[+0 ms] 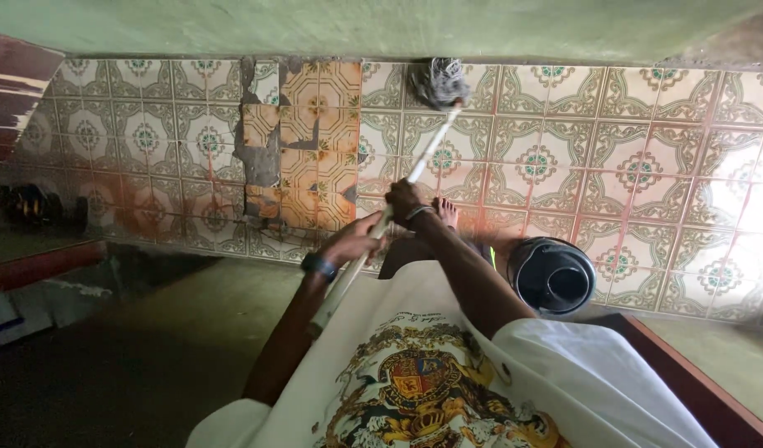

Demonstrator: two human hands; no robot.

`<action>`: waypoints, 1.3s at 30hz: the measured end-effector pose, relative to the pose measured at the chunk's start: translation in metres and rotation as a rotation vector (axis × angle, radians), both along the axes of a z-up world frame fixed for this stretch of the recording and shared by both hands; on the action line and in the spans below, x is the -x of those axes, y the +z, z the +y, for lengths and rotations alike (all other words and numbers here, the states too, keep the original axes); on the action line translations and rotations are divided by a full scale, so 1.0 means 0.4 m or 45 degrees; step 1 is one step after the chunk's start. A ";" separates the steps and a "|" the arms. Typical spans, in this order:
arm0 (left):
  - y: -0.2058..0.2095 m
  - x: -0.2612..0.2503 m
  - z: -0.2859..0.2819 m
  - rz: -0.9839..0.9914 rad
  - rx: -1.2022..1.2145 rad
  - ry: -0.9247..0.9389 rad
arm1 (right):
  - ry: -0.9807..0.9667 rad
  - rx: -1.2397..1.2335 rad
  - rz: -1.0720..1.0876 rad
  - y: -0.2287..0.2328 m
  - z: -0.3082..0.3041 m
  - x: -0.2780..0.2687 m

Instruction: The person mops a tiled floor, repeatedly dipping the mop into a black bucket and wringing the mop head out by hand.

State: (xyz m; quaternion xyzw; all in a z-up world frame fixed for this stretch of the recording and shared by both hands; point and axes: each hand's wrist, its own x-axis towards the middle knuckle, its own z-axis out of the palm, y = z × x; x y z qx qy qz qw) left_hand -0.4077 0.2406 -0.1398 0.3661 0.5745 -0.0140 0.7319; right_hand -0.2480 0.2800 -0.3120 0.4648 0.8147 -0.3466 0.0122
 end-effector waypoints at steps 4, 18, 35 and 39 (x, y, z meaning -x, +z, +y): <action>-0.097 -0.113 0.058 -0.057 -0.054 -0.078 | 0.141 -0.147 -0.339 -0.122 0.030 -0.129; -0.216 -0.237 0.198 0.118 -0.366 -0.406 | -0.838 -0.015 0.197 0.033 0.055 -0.218; -0.153 0.500 0.127 0.330 -0.605 -0.327 | -0.719 0.003 0.339 -0.143 0.049 0.519; -0.123 0.635 0.085 0.488 -0.497 -0.288 | -0.567 0.660 0.089 -0.013 0.083 0.686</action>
